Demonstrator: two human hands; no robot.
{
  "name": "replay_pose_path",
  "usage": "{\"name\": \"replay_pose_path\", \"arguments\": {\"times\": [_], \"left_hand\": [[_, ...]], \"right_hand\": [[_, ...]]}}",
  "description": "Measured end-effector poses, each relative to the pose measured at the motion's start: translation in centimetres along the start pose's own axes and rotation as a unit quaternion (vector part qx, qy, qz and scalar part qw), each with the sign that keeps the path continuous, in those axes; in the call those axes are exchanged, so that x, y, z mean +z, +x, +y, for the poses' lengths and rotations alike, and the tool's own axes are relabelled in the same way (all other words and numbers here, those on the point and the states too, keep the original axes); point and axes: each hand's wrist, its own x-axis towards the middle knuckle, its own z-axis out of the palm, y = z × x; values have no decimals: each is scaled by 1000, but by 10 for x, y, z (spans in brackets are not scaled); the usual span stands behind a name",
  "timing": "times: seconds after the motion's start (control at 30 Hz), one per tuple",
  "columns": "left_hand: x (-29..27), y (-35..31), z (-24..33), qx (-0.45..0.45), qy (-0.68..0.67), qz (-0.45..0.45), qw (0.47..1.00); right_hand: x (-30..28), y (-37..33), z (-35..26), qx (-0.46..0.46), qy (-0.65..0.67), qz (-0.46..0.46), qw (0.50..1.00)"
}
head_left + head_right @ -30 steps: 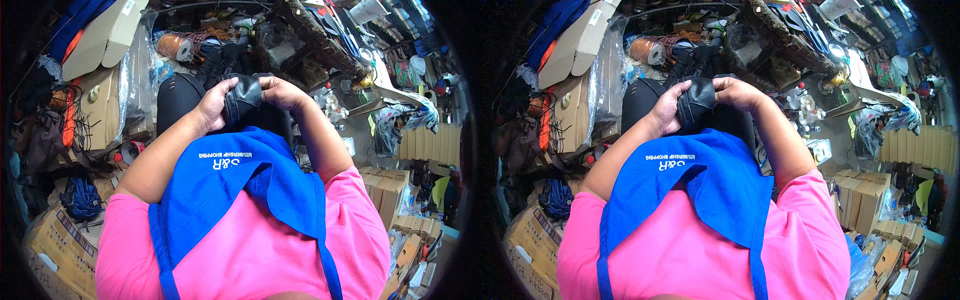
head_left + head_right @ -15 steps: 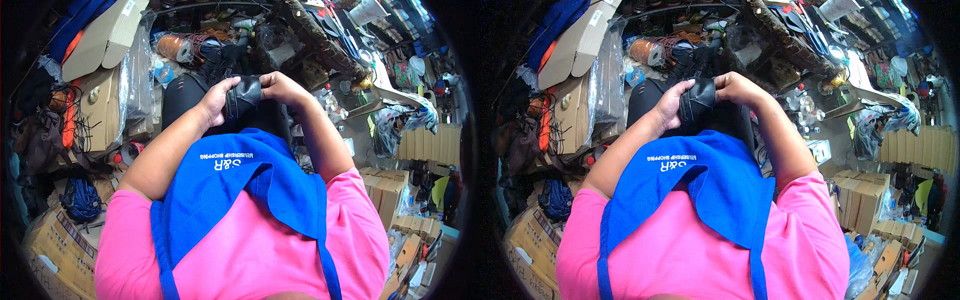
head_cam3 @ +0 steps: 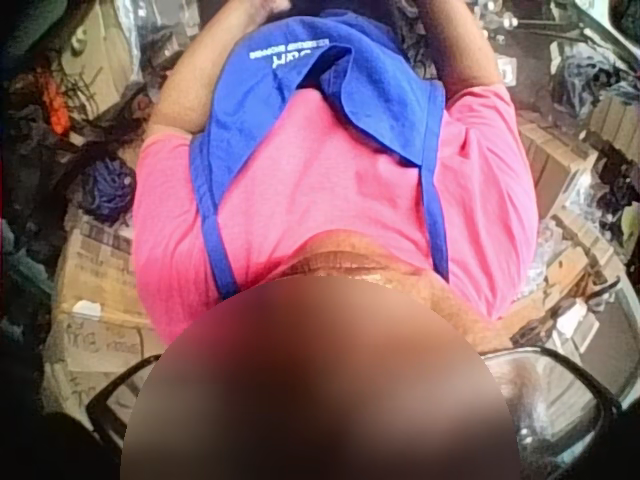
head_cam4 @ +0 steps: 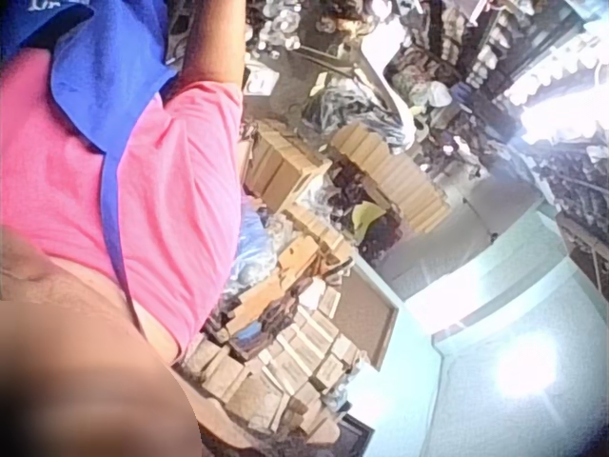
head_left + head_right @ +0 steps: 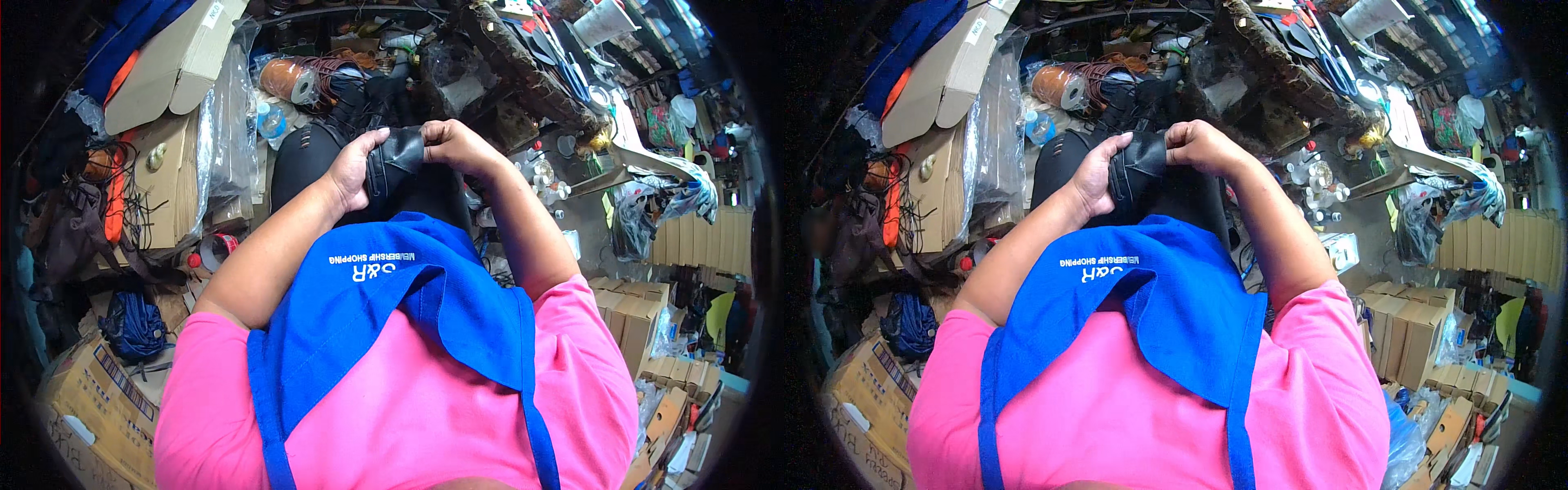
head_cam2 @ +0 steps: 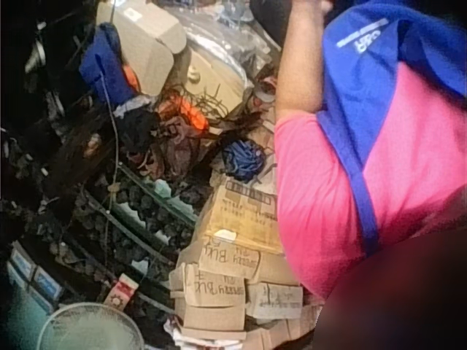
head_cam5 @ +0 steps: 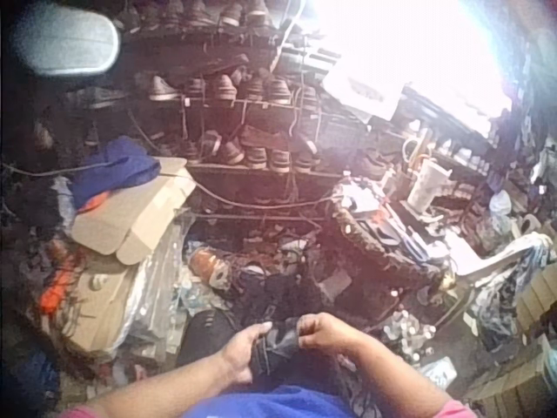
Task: Sewing the upper part of a black shoe by hand using a needle and thread.
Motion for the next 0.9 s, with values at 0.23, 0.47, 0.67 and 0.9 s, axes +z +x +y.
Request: {"name": "replay_pose_path", "arguments": {"times": [0.23, 0.47, 0.67, 0.9], "left_hand": [[13, 14, 13, 6, 9, -1, 1000], [24, 10, 9, 11, -13, 38, 999], [10, 15, 3, 24, 5, 85, 996], [3, 13, 3, 61, 22, 96, 993]], "right_hand": [[2, -1, -23, -5, 146, 7, 989], [17, -34, -66, -226, -330, 273, 875], [48, -12, -45, -315, -474, 247, 784], [66, 5, -56, -338, -286, 309, 842]]}}
